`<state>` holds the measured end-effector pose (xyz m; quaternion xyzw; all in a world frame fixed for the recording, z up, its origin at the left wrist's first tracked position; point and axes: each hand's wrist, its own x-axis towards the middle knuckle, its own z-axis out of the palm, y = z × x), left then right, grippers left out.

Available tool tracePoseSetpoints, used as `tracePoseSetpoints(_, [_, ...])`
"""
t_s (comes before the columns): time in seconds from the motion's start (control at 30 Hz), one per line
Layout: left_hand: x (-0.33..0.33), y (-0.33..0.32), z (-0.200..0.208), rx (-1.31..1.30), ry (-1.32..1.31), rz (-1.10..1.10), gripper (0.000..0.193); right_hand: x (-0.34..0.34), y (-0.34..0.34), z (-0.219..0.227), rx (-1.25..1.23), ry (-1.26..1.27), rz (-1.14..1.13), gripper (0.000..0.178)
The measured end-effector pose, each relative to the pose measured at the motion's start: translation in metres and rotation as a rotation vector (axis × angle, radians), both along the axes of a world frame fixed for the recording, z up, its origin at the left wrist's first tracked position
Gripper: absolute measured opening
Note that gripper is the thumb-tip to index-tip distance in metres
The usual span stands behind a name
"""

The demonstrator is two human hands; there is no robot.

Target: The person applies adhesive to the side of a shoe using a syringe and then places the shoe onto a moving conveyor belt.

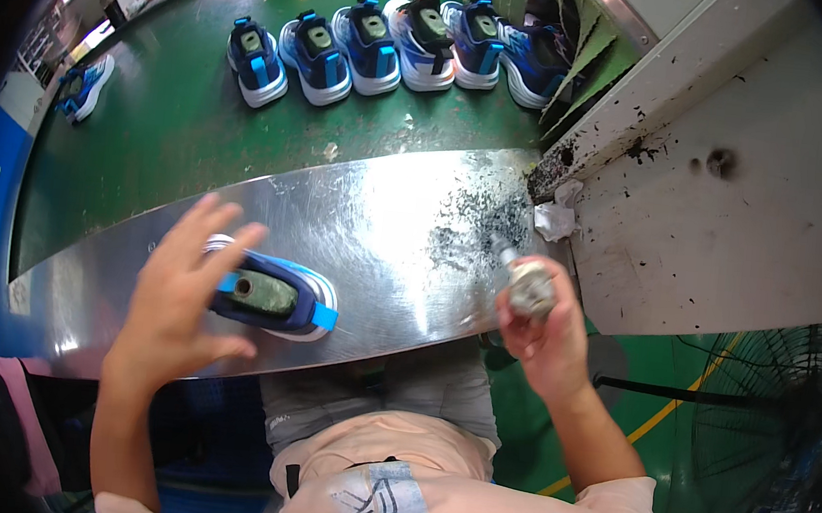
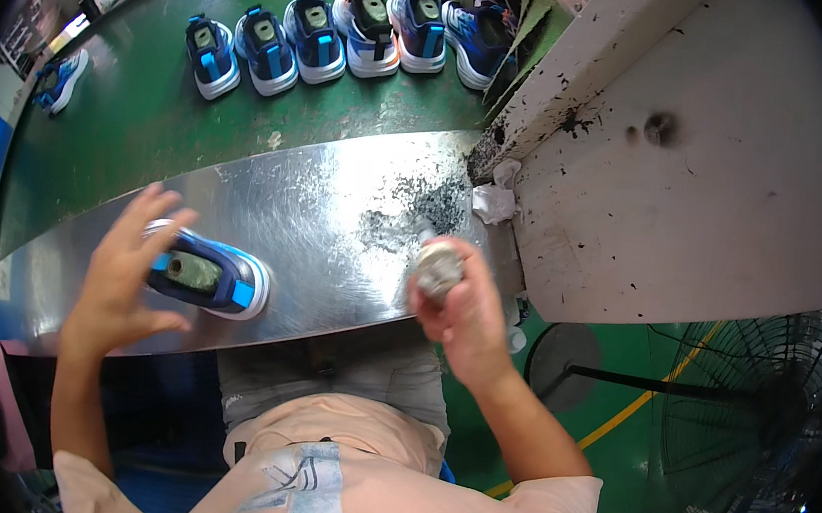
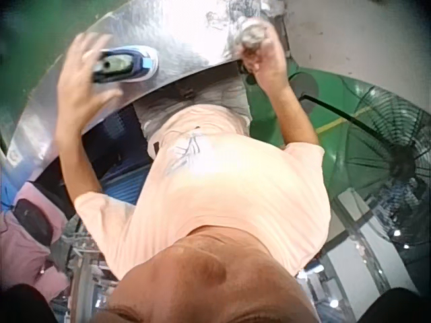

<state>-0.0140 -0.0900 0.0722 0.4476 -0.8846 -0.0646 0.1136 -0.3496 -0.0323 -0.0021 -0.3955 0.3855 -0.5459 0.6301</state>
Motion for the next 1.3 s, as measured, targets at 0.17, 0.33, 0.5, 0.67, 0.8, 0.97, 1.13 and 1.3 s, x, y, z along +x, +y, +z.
tracePoseSetpoints(0.17, [-0.005,0.006,-0.033,-0.066,0.247,-0.070,0.061,-0.006,-0.017,0.002,0.202,0.148,-0.126,0.045])
tracePoseSetpoints(0.33, [-0.006,0.070,-0.055,-0.313,0.212,0.033,0.047,-0.008,-0.012,-0.007,0.077,0.319,-0.183,0.043])
tracePoseSetpoints(0.5, [-0.005,0.087,-0.066,-0.308,0.209,0.077,0.041,0.008,-0.012,-0.021,0.049,0.384,-0.253,0.042])
tracePoseSetpoints(0.67, [-0.005,0.072,-0.054,-0.256,0.205,0.070,0.043,0.019,-0.017,-0.021,0.056,0.407,-0.220,0.043])
tracePoseSetpoints(0.8, [-0.008,0.063,-0.048,-0.263,0.231,0.082,0.033,0.012,-0.017,-0.025,0.067,0.430,-0.202,0.042])
tracePoseSetpoints(0.97, [-0.007,0.059,-0.046,-0.235,0.231,0.077,0.040,0.009,-0.016,-0.025,0.041,0.458,-0.224,0.041])
tracePoseSetpoints(1.13, [-0.010,0.057,-0.045,-0.229,0.228,0.075,0.038,0.016,-0.017,-0.024,-0.016,0.451,-0.189,0.047])
tracePoseSetpoints(1.3, [-0.009,0.062,-0.052,-0.263,0.235,0.056,0.036,0.070,-0.057,-0.010,-0.192,0.497,0.195,0.059])
